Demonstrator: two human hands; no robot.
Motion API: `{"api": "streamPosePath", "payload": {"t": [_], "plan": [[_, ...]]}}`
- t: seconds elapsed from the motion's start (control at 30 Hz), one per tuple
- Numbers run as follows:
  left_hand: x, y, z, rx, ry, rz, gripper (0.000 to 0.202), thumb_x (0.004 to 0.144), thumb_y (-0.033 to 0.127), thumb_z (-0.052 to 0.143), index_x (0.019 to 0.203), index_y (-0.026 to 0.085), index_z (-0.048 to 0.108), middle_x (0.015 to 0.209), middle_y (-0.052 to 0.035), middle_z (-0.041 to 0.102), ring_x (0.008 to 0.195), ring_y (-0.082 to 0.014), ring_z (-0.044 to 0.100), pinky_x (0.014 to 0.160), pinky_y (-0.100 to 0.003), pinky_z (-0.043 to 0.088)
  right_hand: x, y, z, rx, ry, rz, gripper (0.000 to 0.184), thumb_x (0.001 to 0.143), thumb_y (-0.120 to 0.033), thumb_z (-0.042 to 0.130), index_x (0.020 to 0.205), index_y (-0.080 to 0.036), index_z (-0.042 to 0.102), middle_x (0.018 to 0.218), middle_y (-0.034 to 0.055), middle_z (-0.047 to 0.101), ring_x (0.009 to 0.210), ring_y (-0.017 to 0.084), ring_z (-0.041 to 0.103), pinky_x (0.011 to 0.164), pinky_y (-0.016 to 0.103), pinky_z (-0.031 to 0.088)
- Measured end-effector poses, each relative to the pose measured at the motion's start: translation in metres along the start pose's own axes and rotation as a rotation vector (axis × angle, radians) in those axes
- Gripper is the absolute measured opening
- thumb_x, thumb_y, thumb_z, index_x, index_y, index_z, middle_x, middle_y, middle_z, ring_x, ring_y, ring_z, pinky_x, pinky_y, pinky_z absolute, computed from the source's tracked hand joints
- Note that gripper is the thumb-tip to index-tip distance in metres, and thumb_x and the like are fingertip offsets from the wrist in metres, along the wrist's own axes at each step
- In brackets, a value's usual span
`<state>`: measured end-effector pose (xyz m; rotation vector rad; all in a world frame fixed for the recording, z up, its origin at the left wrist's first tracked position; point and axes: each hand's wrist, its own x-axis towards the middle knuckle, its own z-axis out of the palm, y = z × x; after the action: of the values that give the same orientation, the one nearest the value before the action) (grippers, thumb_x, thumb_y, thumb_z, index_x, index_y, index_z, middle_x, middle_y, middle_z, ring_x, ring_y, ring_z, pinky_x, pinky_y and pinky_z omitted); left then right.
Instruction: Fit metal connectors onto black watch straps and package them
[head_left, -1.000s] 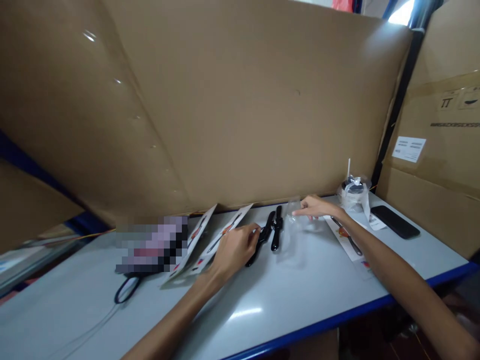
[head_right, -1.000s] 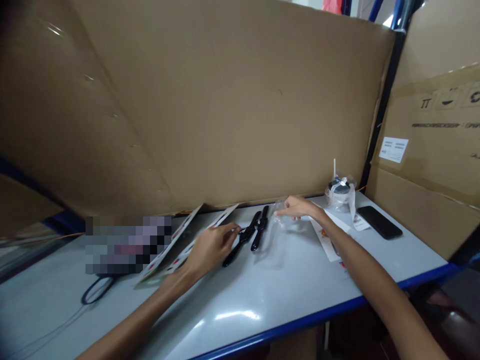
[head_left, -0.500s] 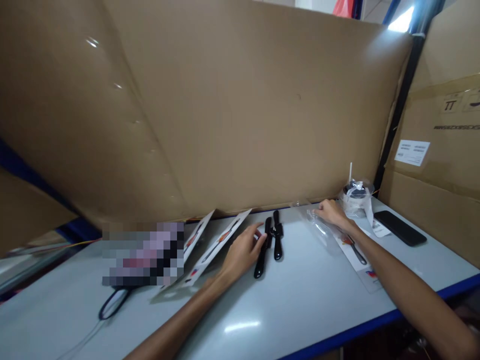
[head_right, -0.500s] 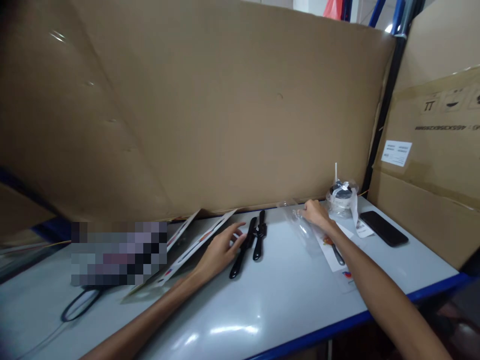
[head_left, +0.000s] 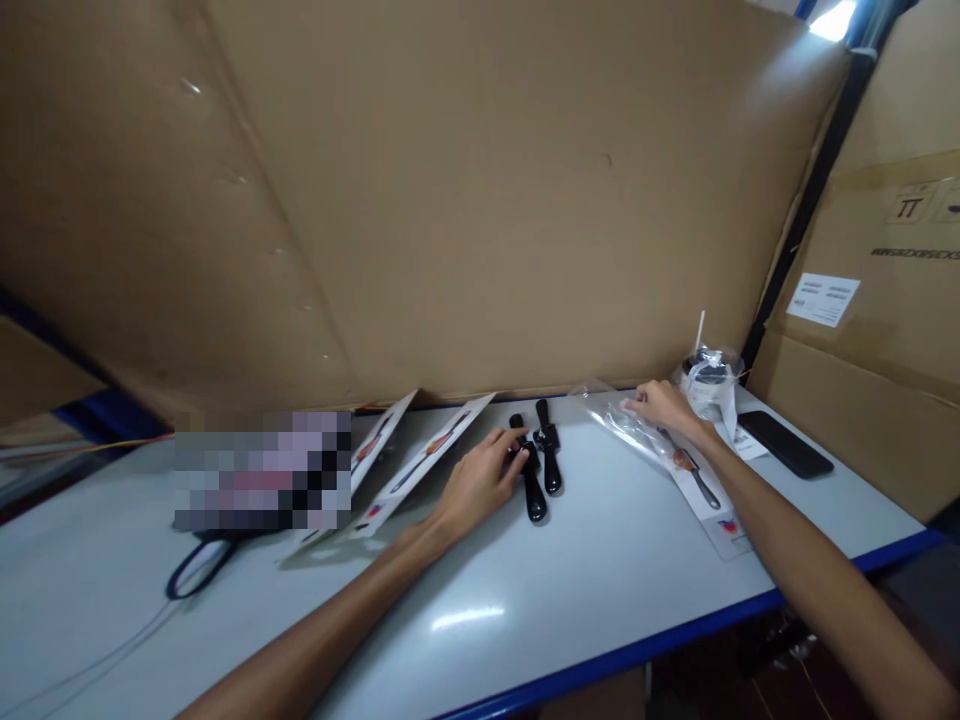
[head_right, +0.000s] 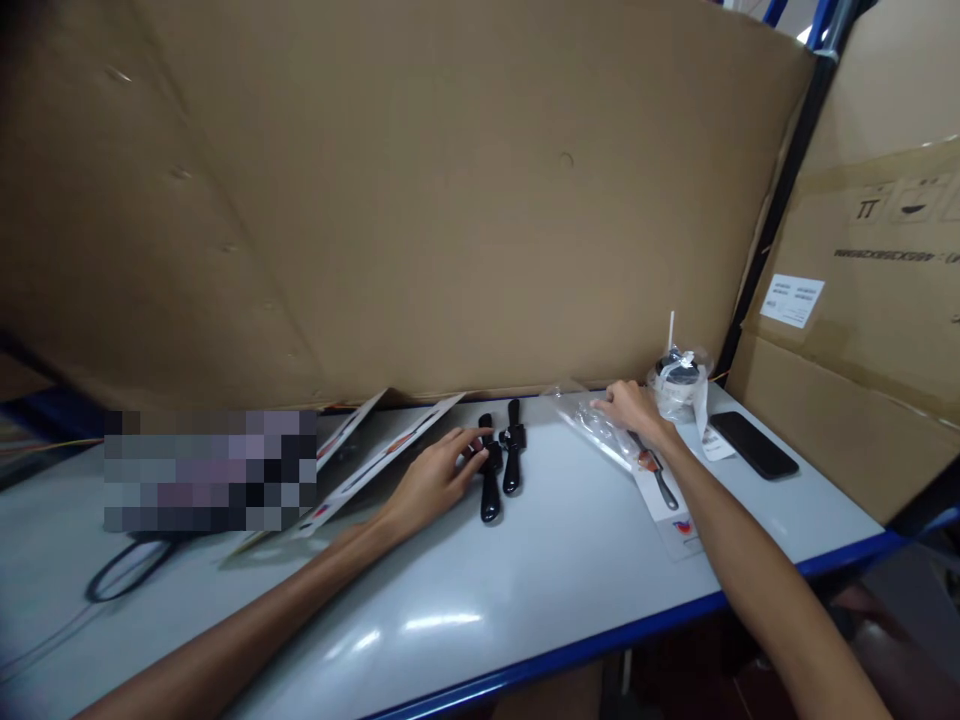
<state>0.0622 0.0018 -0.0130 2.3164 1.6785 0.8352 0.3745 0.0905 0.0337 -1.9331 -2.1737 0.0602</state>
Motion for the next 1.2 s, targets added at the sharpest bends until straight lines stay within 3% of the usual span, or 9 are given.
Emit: {"api": "streamPosePath", "payload": {"t": [0.1, 0.2, 0.43, 0.53, 0.63, 0.77, 0.93, 1.07, 1.2], "plan": [[-0.001, 0.002, -0.001, 0.000, -0.015, 0.005, 0.039, 0.099, 0.034, 0.044, 0.132, 0.022, 0.061, 0.120, -0.0094, 0.068, 0.108, -0.0245, 0.067, 0.095, -0.037, 0.051, -0.005, -0.010, 0.002, -0.026, -0.013, -0.095, 0.025, 0.092, -0.039, 0.065, 0.090, -0.018, 0.077, 0.094, 0.0100, 0.078, 0.090, 0.022, 0.072, 0.067, 0.024, 0.039], [-0.002, 0.003, -0.001, 0.003, -0.023, 0.026, 0.039, 0.099, 0.034, 0.042, 0.130, 0.021, 0.062, 0.122, -0.0101, 0.067, 0.111, -0.0261, 0.066, 0.096, -0.039, 0.050, -0.012, -0.019, 0.001, -0.099, 0.040, -0.137, 0.035, 0.098, -0.040, 0.054, 0.089, -0.017, 0.079, 0.096, 0.0148, 0.078, 0.092, 0.025, 0.072, 0.069, 0.026, 0.039], [-0.003, 0.005, -0.002, 0.016, -0.044, 0.033, 0.036, 0.099, 0.032, 0.042, 0.122, 0.022, 0.068, 0.121, -0.0100, 0.067, 0.109, -0.0273, 0.066, 0.092, -0.040, 0.051, -0.012, -0.019, -0.001, -0.033, 0.221, -0.020, 0.042, 0.100, -0.041, 0.046, 0.087, -0.018, 0.079, 0.093, 0.0161, 0.078, 0.088, 0.025, 0.072, 0.069, 0.029, 0.039], [-0.002, 0.005, -0.002, 0.029, -0.037, 0.036, 0.035, 0.099, 0.032, 0.042, 0.120, 0.021, 0.069, 0.119, -0.0109, 0.068, 0.108, -0.0283, 0.065, 0.089, -0.041, 0.051, -0.006, -0.015, -0.003, 0.176, 0.305, -0.018, 0.043, 0.098, -0.041, 0.047, 0.072, -0.017, 0.072, 0.076, 0.0109, 0.074, 0.077, 0.022, 0.069, 0.067, 0.027, 0.038], [-0.002, 0.008, -0.006, 0.039, 0.079, 0.082, 0.035, 0.099, 0.035, 0.044, 0.113, 0.019, 0.072, 0.113, -0.0126, 0.071, 0.108, -0.0308, 0.060, 0.095, -0.046, 0.047, -0.004, -0.020, -0.006, 0.536, 0.352, -0.052, 0.049, 0.096, -0.046, 0.044, 0.058, -0.019, 0.057, 0.053, 0.0031, 0.058, 0.060, 0.018, 0.060, 0.061, 0.026, 0.038], [-0.003, 0.022, -0.014, -0.204, 0.251, 0.119, 0.040, 0.100, 0.042, 0.043, 0.113, 0.017, 0.072, 0.106, -0.0123, 0.072, 0.103, -0.0285, 0.061, 0.096, -0.045, 0.045, -0.022, -0.051, -0.004, 1.006, 0.207, -0.121, 0.045, 0.088, -0.060, 0.052, 0.064, -0.021, 0.049, 0.046, -0.0045, 0.048, 0.043, 0.011, 0.043, 0.047, 0.023, 0.031], [-0.007, 0.039, -0.012, -0.751, 0.070, 0.023, 0.057, 0.095, 0.063, 0.047, 0.112, 0.015, 0.072, 0.086, -0.0084, 0.072, 0.080, -0.0222, 0.065, 0.073, -0.033, 0.050, -0.064, -0.100, 0.011, 1.201, -0.122, -0.217, 0.044, 0.080, -0.063, 0.063, 0.070, -0.022, 0.049, 0.050, -0.0044, 0.058, 0.034, 0.009, 0.045, 0.035, 0.020, 0.029], [-0.009, 0.042, -0.010, -1.084, -0.103, -0.071, 0.077, 0.085, 0.080, 0.047, 0.114, 0.012, 0.071, 0.083, -0.0102, 0.072, 0.073, -0.0230, 0.066, 0.061, -0.031, 0.051, -0.083, -0.115, 0.013, 1.169, -0.121, -0.189, 0.046, 0.081, -0.062, 0.066, 0.068, -0.023, 0.047, 0.044, -0.0056, 0.055, 0.029, 0.008, 0.039, 0.031, 0.019, 0.025], [-0.013, 0.048, -0.013, -1.230, -0.190, -0.114, 0.073, 0.085, 0.066, 0.063, 0.136, 0.015, 0.056, 0.095, -0.0114, 0.073, 0.075, -0.0232, 0.071, 0.061, -0.032, 0.054, -0.084, -0.115, 0.013, 1.156, -0.074, -0.184, 0.047, 0.079, -0.063, 0.068, 0.067, -0.023, 0.047, 0.046, -0.0061, 0.054, 0.029, 0.009, 0.040, 0.030, 0.020, 0.025]]}}
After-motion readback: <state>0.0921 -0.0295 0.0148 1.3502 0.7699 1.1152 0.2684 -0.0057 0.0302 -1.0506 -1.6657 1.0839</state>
